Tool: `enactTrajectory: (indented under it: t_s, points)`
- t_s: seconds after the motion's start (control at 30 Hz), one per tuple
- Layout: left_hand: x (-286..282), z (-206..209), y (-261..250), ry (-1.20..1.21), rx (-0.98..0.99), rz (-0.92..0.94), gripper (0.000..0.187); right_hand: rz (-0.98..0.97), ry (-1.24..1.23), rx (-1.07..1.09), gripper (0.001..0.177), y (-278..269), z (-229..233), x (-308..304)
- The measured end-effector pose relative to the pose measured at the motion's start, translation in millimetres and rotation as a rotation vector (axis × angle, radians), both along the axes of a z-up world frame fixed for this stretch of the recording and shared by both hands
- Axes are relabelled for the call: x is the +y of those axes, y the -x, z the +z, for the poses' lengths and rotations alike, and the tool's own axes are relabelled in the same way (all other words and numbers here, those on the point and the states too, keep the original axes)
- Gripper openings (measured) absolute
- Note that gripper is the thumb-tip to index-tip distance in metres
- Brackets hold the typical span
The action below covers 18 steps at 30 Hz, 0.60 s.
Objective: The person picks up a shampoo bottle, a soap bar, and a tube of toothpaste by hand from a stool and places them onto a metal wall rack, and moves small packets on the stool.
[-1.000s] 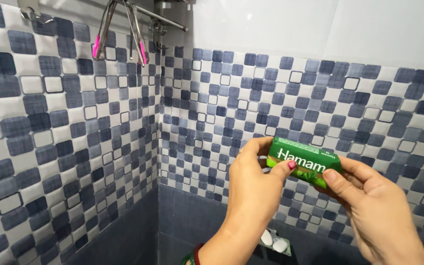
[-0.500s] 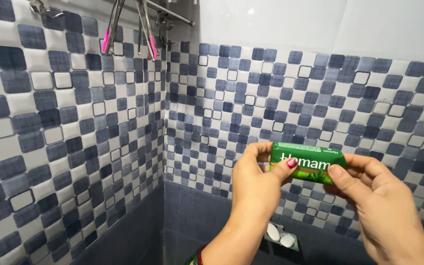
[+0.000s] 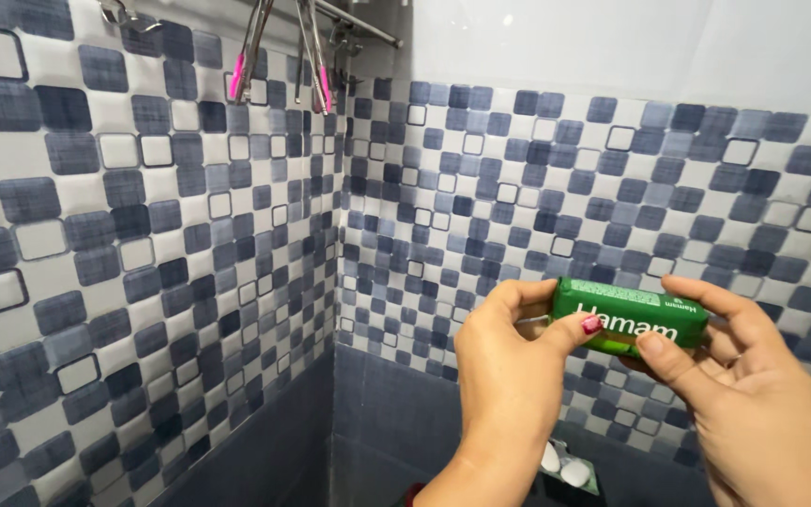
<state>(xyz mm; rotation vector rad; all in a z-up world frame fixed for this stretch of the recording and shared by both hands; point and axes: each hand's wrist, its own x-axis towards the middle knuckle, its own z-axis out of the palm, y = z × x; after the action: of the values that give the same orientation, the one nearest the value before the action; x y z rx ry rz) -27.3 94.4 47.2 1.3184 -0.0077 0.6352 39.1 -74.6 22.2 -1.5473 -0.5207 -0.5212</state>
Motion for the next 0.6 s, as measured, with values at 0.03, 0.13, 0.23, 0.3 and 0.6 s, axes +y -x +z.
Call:
enactTrajectory:
  t_s: [0.03, 0.13, 0.23, 0.3, 0.6]
  points:
    - [1, -2, -3, -0.009, -0.039, 0.015, 0.035, -0.012, 0.015, -0.015, 0.057, -1, 0, 1]
    - [4, -6, -16, -0.027, -0.092, 0.05, 0.033, -0.043, 0.041, -0.037, 0.057, -9, 2, 6]
    - [6, -9, -31, -0.038, -0.055, 0.069, 0.034, -0.041, 0.024, -0.032, 0.057, -20, 2, 9]
    - [8, -10, -42, -0.077, -0.083, 0.085, 0.035, -0.009, 0.0, -0.055, 0.058, -30, 2, 12]
    - [10, 2, -80, -0.136, -0.038, 0.091, 0.034, 0.121, 0.026, -0.096, 0.059, -82, 22, 11]
